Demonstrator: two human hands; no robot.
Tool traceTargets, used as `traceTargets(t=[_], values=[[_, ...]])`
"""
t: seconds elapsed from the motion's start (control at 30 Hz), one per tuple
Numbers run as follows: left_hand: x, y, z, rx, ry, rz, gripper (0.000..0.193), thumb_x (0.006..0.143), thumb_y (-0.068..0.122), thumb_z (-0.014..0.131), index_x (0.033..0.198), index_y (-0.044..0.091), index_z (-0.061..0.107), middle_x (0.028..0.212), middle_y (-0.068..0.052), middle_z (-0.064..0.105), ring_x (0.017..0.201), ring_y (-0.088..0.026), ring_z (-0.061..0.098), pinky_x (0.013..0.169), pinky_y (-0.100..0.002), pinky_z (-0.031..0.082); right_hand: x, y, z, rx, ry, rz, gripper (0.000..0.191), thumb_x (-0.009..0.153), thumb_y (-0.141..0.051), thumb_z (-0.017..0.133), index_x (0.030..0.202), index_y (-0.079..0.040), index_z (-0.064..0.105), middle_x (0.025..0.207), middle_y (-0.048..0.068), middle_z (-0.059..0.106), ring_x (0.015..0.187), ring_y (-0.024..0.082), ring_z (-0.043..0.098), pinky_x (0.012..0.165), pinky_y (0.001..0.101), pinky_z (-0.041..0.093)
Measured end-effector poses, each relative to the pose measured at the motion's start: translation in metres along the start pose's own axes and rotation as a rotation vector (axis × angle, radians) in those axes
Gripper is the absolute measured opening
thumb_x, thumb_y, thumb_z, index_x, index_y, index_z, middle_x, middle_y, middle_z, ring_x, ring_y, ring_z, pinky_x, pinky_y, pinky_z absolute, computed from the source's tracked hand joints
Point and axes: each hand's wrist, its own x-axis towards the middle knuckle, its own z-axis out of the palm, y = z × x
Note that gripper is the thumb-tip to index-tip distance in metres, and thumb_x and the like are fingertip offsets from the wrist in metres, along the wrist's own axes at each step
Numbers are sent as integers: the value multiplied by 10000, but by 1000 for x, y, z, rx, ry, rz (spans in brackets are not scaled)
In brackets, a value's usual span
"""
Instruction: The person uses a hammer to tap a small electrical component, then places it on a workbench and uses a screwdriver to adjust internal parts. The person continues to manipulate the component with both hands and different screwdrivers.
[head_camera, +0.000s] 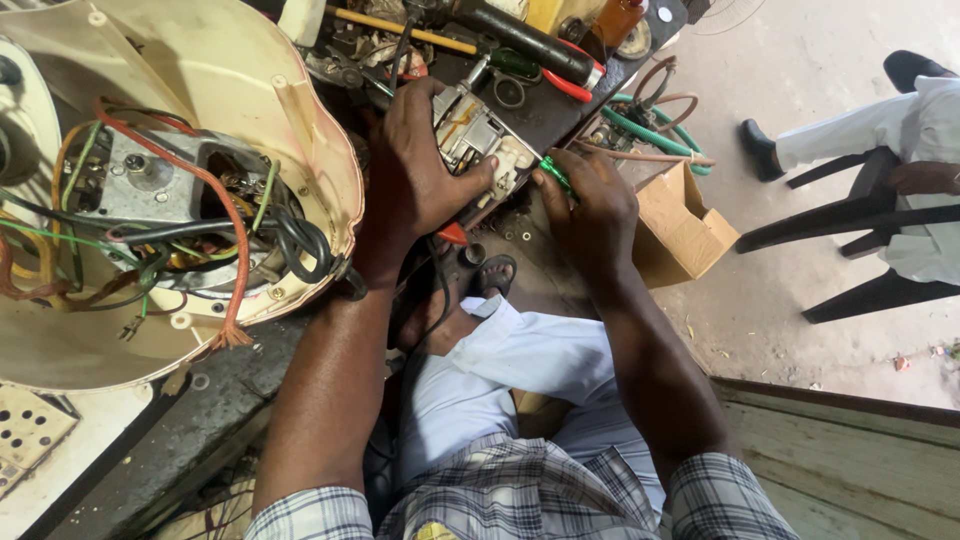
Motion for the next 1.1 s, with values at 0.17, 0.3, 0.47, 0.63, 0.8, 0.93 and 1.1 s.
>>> traceTargets(t=[0.17, 0.3, 0.47, 0.63, 0.8, 0.93, 1.1], values=[[0, -1, -1, -3, -16, -8, 801, 799, 266, 924, 1357, -45, 441, 1244, -248, 566, 1164, -416, 596, 994, -480, 502, -2, -1, -3, -30, 3, 1, 228, 939, -126, 806, 1131, -29, 729, 989, 144, 700, 872, 304, 709, 766, 392, 567], [-1, -2, 0, 8, -5, 7, 807, 790, 262, 930, 1357, -41, 440, 1241, -244, 567, 1164, -422, 592, 992, -489, 499, -3, -2, -5, -33, -38, 51, 218, 941, -138, 805, 1121, -31, 744, 953, 140, 699, 843, 299, 707, 745, 394, 561], [-2, -2, 0, -3, 3, 4, 801, 775, 255, 938, 1341, -28, 446, 1237, -241, 567, 1163, -428, 586, 993, -494, 490, -1, -2, -3, -12, 5, -19, 208, 961, -129, 787, 1135, -33, 725, 1056, 151, 714, 958, 308, 722, 824, 390, 576], [-1, -2, -1, -23, -4, 7, 794, 775, 252, 936, 1336, -19, 445, 1245, -235, 559, 1171, -431, 582, 998, -497, 487, 0, -4, -1, 12, -33, 42, 202, 949, -128, 785, 1119, -30, 735, 1073, 161, 721, 965, 318, 726, 828, 396, 574], [-1, -2, -2, -29, -6, 1, 795, 775, 254, 937, 1340, -10, 444, 1244, -229, 552, 1165, -423, 584, 984, -496, 489, -3, -5, -2, 11, -31, 42, 188, 959, -124, 774, 1114, -29, 729, 1109, 157, 723, 1009, 323, 729, 868, 397, 578], [-3, -2, -1, -16, 3, 0, 805, 765, 251, 938, 1341, -13, 440, 1238, -229, 552, 1164, -422, 585, 985, -495, 492, -5, -3, -2, 5, -28, 24, 205, 958, -123, 771, 1130, -20, 727, 1117, 159, 725, 1030, 330, 727, 886, 404, 576], [-3, -5, 0, 13, 6, 37, 856, 781, 278, 935, 1376, -51, 415, 1259, -248, 544, 1169, -424, 586, 996, -492, 490, -5, -1, 1, 27, -38, 44, 199, 959, -117, 769, 1127, -15, 731, 1094, 156, 733, 1012, 314, 734, 880, 396, 581]])
